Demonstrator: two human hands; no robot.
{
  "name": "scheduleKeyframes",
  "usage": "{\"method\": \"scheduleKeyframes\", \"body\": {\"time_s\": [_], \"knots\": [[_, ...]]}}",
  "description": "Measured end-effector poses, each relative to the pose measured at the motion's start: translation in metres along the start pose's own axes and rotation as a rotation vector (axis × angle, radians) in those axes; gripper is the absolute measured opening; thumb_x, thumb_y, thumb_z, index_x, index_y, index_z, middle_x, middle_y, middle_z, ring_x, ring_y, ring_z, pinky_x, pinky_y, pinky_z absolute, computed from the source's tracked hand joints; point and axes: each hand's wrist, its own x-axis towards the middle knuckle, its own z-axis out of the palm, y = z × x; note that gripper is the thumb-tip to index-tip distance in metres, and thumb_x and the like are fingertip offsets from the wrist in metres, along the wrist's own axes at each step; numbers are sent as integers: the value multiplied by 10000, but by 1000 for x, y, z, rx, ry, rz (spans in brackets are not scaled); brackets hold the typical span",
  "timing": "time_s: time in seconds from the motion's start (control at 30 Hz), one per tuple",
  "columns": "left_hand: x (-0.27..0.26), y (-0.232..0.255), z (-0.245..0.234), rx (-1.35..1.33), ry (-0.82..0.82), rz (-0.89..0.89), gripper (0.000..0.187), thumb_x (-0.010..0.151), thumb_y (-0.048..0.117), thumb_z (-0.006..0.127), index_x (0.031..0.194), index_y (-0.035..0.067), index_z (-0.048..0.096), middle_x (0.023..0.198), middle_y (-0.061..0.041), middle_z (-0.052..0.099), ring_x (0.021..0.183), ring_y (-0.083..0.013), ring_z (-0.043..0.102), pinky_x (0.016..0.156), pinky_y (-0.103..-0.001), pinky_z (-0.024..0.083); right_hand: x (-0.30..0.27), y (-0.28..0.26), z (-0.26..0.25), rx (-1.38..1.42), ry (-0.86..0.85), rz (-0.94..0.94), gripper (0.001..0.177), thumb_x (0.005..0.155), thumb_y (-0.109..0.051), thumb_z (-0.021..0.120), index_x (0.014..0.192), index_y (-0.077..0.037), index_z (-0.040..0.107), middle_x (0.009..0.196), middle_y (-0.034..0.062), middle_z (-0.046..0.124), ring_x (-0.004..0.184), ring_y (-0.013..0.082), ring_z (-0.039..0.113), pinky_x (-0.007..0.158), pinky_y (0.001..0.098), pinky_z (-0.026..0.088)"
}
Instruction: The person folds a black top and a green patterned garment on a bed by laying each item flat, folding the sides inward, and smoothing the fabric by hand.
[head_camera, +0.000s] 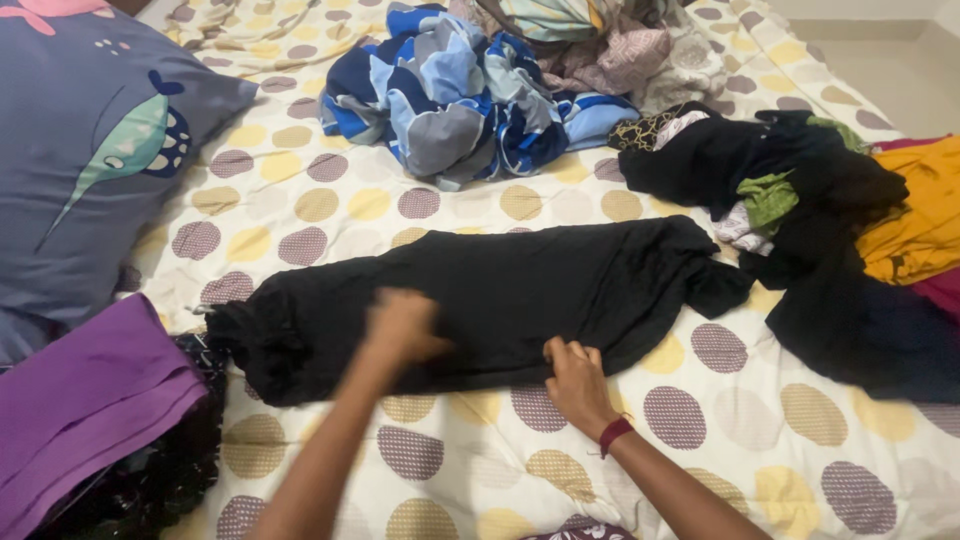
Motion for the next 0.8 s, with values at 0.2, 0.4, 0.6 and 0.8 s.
{"method": "scheduleKeyframes", "body": {"time_s": [0.2, 0.4, 0.6, 0.8], "knots": [[10, 139, 70, -239, 327, 472, 377, 636, 215, 862, 965, 77, 743, 1053, -101, 684, 1103, -328, 605, 883, -478, 531, 5, 19, -12, 200, 202, -7, 340, 712, 7, 698, 1007, -48, 538, 972, 107, 669, 1000, 308, 649, 975, 440, 409], [24, 130, 64, -295, 285, 521, 248, 673, 33, 745, 908, 99, 785, 965, -108, 731, 963, -330, 693, 829, -446, 564, -8, 52, -33, 265, 180, -12, 404, 701, -66, 788, 1070, -40, 624, 1072, 120, 669, 1043, 314, 625, 924, 457, 432], [4, 74, 47, -221, -54, 488, 378, 642, 135, 822, 1015, 85, 787, 989, -152, 755, 981, -325, 716, 877, -418, 565, -43, 212, 20, 1207, 749, 820, 410, 947, -75, 643, 1331, 18, 533, 1230, 113, 596, 1155, 268, 583, 964, 402, 541], [-14, 56, 55, -108, -240, 363, 562, 642, 162, 850, 1190, 131, 730, 1060, -141, 743, 1027, -323, 697, 879, -420, 563, -6, 333, 41, 1780, 695, 1004, 379, 1051, -265, 590, 1325, -6, 554, 1326, 121, 610, 1231, 270, 594, 1082, 430, 491]]}}
